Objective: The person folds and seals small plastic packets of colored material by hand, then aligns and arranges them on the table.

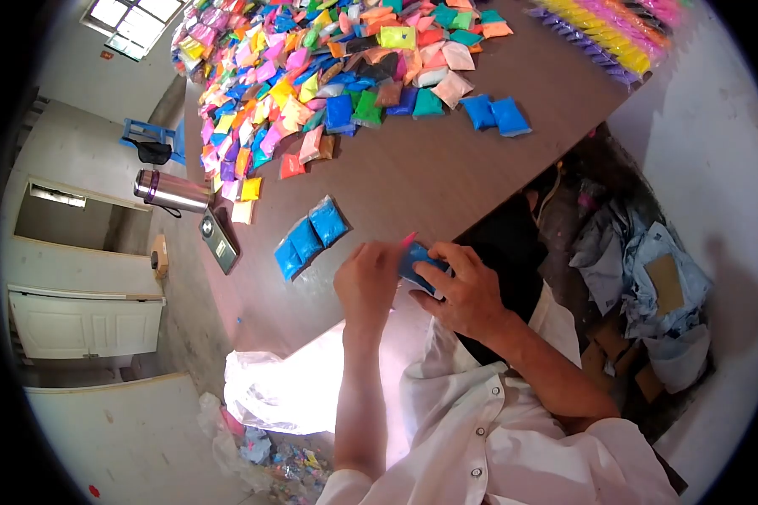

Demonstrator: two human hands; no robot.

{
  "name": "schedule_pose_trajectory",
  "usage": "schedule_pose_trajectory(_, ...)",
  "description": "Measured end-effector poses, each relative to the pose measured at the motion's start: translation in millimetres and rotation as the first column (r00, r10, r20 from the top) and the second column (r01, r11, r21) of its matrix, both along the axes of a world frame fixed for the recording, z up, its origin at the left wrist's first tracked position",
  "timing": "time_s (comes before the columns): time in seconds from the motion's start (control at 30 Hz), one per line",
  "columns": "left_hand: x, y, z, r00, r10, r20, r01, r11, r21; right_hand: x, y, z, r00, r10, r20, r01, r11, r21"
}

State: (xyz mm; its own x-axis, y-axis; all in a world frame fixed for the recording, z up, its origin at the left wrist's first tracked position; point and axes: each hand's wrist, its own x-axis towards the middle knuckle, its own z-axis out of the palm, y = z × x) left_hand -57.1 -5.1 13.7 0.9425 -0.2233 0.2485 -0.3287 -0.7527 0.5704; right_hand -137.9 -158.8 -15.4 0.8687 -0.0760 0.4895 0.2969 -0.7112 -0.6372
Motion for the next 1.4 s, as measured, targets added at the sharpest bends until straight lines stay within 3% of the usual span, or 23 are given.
schedule_pose_trajectory(0.17,0.9,0.8,-3.4,1.0,0.004,-0.006,-0.004,1.0,-0.028,-4.5,-2.7,-3.2,0.999,0.034,-0.031,-0.033,0.998,0.047)
schedule_pose_trajectory(0.33,0.0,2.2,-1.5,1.0,0.001,-0.023,-0.002,0.999,-0.054,-5.4,-7.6,-19.0,0.988,0.114,0.103,-0.128,0.982,0.137)
schedule_pose_trajectory(0.5,-15.0,2.3,17.0,0.987,0.024,-0.156,-0.059,0.973,-0.225,-6.8,-9.0,-23.2,0.988,0.121,0.1,-0.138,0.973,0.186)
schedule_pose_trajectory(0.67,-36.1,8.8,-0.7,0.993,-0.072,-0.091,0.057,0.986,-0.155,-4.5,-6.1,-25.7,0.99,0.113,0.08,-0.129,0.965,0.23)
schedule_pose_trajectory(0.77,-26.5,14.0,-0.5,0.997,0.066,-0.028,-0.067,0.997,-0.045,-5.7,-6.5,-30.1,0.987,0.106,0.123,-0.129,0.97,0.205)
schedule_pose_trajectory(0.9,-27.9,11.8,11.4,0.99,0.082,-0.114,-0.104,0.974,-0.202,-4.9,-8.4,-28.4,0.99,0.099,0.1,-0.117,0.973,0.197)
schedule_pose_trajectory(1.0,-45.6,7.4,0.1,0.998,-0.053,-0.017,0.049,0.985,-0.167,-3.7,-6.6,-29.0,0.99,0.082,0.114,-0.104,0.973,0.207)
schedule_pose_trajectory(1.07,-45.2,10.0,-10.8,0.999,-0.045,-0.014,0.043,0.988,-0.151,-3.0,-6.0,-30.5,0.989,0.068,0.131,-0.095,0.974,0.206)
schedule_pose_trajectory(1.2,-36.1,20.4,-6.2,0.998,0.064,0.027,-0.062,0.996,-0.067,-6.3,-6.6,-30.1,0.992,0.088,0.087,-0.107,0.966,0.235)
schedule_pose_trajectory(1.27,-36.0,21.9,-1.9,0.993,0.111,-0.047,-0.117,0.98,-0.159,-5.4,-7.0,-30.2,0.994,0.087,0.068,-0.101,0.963,0.248)
schedule_pose_trajectory(1.33,-50.4,12.7,0.1,0.993,0.081,-0.087,-0.098,0.973,-0.211,-6.1,-5.4,-34.2,0.996,0.072,0.055,-0.085,0.951,0.299)
schedule_pose_trajectory(1.4,-61.4,9.1,-15.6,0.997,-0.056,0.045,0.062,0.988,-0.142,-3.4,-4.3,-33.0,0.995,0.05,0.085,-0.073,0.956,0.285)
